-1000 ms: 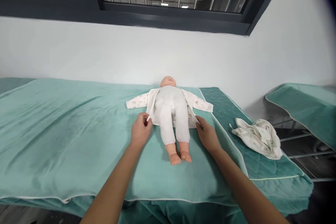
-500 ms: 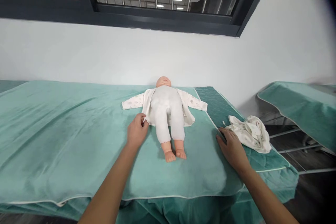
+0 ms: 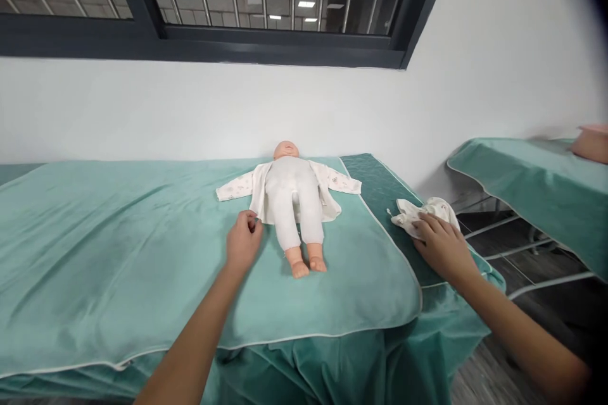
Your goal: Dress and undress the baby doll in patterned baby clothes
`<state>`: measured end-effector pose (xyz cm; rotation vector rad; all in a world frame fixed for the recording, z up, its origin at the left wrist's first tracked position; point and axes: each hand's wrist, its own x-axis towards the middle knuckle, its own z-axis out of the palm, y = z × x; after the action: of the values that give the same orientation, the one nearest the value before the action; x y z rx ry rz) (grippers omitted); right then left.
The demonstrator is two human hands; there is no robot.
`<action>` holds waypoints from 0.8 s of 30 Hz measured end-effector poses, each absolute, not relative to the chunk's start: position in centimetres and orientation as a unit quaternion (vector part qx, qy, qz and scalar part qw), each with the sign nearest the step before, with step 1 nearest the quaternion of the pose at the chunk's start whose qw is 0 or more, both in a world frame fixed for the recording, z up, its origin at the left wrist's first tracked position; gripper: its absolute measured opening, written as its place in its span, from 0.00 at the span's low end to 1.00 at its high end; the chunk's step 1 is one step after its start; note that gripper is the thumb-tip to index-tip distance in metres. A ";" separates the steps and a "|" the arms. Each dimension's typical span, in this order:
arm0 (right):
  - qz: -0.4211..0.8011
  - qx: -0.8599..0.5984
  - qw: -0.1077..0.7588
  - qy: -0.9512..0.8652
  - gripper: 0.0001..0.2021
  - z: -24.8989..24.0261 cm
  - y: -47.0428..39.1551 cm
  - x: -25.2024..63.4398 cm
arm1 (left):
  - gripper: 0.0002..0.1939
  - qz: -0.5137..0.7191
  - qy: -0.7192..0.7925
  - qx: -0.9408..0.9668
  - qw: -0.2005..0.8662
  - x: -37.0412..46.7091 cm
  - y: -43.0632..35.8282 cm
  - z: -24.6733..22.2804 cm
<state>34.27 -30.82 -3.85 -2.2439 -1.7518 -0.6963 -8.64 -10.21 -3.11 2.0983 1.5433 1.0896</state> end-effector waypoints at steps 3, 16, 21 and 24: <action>-0.157 -0.778 0.089 -0.602 0.07 0.0 -30.1 35.3 | 0.10 0.408 0.514 0.729 0.195 -9.1 -11.6 -1.9; 0.134 -0.515 0.561 -0.634 0.09 22.4 -29.4 17.7 | 0.27 0.418 0.175 0.802 0.389 -4.4 -23.8 17.1; 0.185 -0.392 0.580 -0.690 0.07 26.4 -31.2 13.0 | 0.15 0.444 0.220 0.795 0.352 -7.0 -25.6 21.1; 0.227 -0.344 0.559 -0.720 0.07 28.2 -32.4 12.0 | 0.15 0.478 0.223 0.739 0.419 -8.7 -26.0 23.4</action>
<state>12.01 -32.42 28.23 -0.8112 -1.6970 0.5365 -8.69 -26.03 23.37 1.8545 0.5603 1.1982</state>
